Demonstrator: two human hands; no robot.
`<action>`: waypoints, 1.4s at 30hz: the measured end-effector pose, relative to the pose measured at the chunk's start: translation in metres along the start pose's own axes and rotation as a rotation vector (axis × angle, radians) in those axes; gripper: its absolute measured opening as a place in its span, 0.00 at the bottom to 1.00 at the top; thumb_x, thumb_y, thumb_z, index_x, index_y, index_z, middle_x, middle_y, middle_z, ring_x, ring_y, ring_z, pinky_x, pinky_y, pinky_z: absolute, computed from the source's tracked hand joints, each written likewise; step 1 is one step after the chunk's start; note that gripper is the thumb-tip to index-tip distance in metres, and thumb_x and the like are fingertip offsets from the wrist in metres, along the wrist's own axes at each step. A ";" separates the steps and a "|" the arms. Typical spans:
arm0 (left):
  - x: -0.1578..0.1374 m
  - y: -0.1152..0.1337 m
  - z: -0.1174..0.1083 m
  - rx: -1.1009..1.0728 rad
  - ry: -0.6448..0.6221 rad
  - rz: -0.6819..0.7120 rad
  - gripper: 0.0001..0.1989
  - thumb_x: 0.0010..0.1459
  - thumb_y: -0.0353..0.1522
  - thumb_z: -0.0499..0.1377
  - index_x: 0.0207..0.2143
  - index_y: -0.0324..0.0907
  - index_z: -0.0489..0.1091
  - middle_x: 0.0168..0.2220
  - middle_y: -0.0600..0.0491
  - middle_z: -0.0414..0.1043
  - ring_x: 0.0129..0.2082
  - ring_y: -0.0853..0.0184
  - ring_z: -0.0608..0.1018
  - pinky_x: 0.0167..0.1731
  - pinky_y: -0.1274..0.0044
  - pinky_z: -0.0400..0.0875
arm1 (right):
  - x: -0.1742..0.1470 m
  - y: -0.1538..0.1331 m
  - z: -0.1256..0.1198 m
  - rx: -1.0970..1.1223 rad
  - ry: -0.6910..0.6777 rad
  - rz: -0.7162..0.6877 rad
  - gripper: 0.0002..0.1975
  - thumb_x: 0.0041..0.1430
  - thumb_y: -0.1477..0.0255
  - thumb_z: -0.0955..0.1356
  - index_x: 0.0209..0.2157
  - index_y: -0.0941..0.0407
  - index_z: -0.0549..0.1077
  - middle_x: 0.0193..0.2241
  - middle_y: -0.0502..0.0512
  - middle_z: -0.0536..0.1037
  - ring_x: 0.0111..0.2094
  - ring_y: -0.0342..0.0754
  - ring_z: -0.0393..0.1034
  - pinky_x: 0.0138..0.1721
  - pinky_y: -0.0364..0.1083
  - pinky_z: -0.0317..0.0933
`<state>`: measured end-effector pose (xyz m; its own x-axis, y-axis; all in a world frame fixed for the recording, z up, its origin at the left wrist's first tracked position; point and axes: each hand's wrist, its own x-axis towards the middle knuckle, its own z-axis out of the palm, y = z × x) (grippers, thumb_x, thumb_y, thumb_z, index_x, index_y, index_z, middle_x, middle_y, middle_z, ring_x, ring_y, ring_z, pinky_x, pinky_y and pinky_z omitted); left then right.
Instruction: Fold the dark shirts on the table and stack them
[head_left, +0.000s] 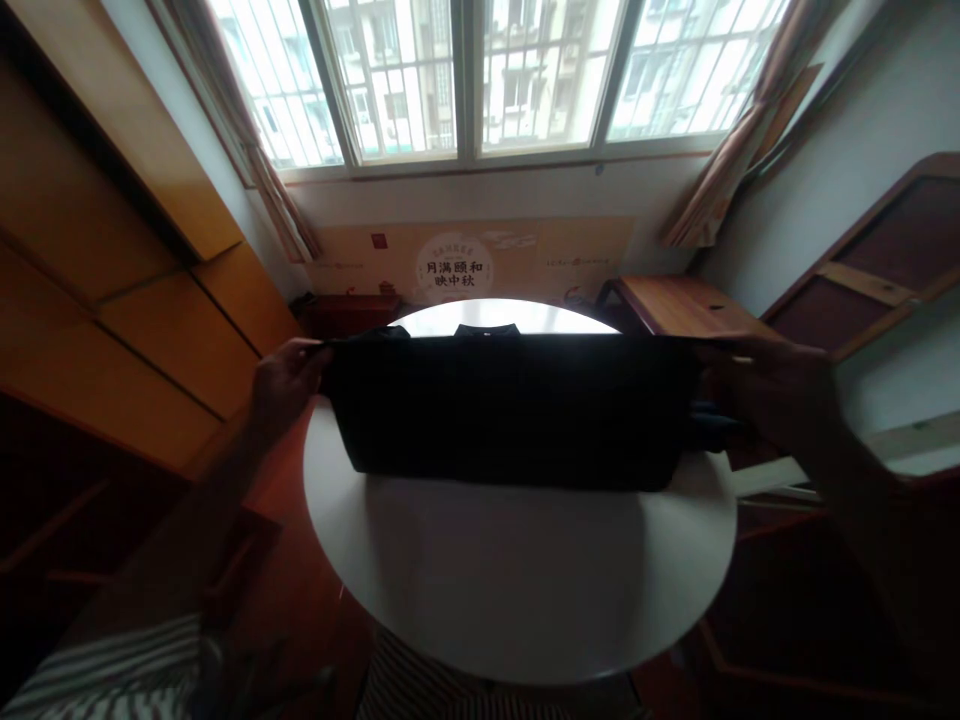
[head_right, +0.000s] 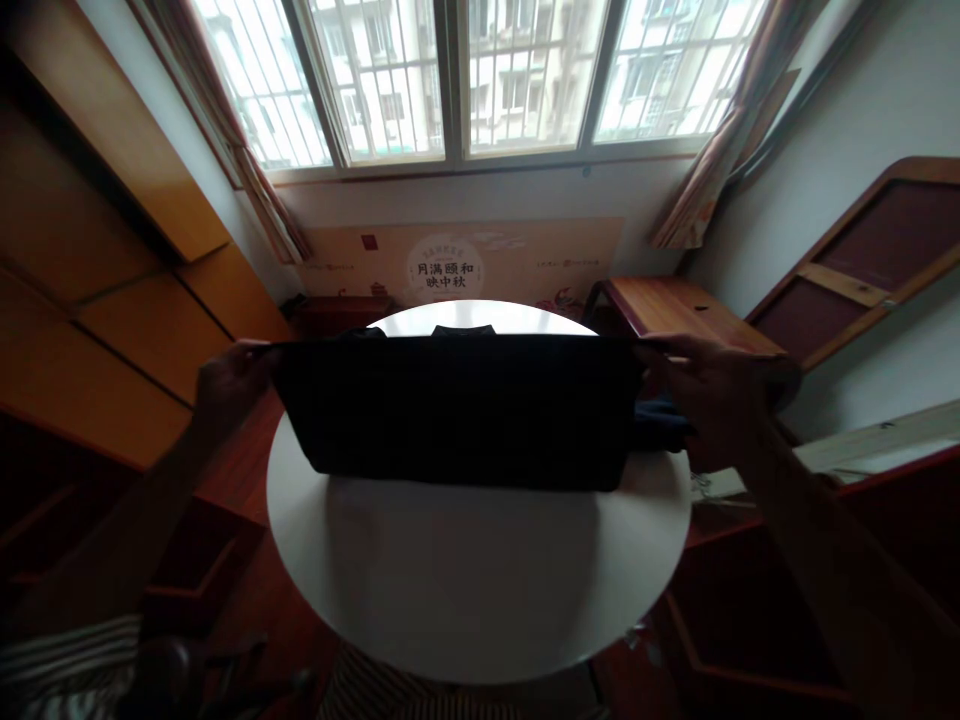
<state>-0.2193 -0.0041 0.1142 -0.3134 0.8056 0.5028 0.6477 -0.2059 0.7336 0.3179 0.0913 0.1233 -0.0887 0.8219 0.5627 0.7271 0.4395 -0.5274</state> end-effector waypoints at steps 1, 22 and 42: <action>0.025 -0.004 0.018 -0.019 -0.013 -0.005 0.21 0.65 0.39 0.57 0.45 0.25 0.72 0.21 0.62 0.64 0.19 0.81 0.65 0.23 0.86 0.56 | 0.023 0.001 0.013 0.047 -0.025 0.043 0.37 0.57 0.54 0.60 0.44 0.78 0.75 0.19 0.56 0.76 0.21 0.39 0.72 0.25 0.38 0.57; 0.206 -0.163 0.235 0.503 -0.213 -0.134 0.14 0.58 0.35 0.59 0.44 0.38 0.75 0.46 0.42 0.76 0.49 0.55 0.74 0.53 0.68 0.65 | 0.185 0.146 0.247 -0.348 -0.320 0.165 0.16 0.61 0.66 0.66 0.47 0.60 0.76 0.42 0.67 0.77 0.44 0.59 0.72 0.46 0.53 0.65; 0.199 -0.158 0.271 0.414 -0.445 0.034 0.09 0.59 0.33 0.60 0.35 0.37 0.78 0.41 0.44 0.73 0.44 0.59 0.76 0.51 0.69 0.69 | 0.186 0.137 0.269 -0.444 -0.491 -0.038 0.09 0.61 0.71 0.66 0.39 0.59 0.77 0.41 0.62 0.74 0.44 0.54 0.69 0.48 0.50 0.62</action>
<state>-0.1957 0.3398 -0.0258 -0.0255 0.9757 0.2175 0.8965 -0.0739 0.4369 0.2184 0.4018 -0.0154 -0.3432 0.9248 0.1644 0.9196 0.3664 -0.1415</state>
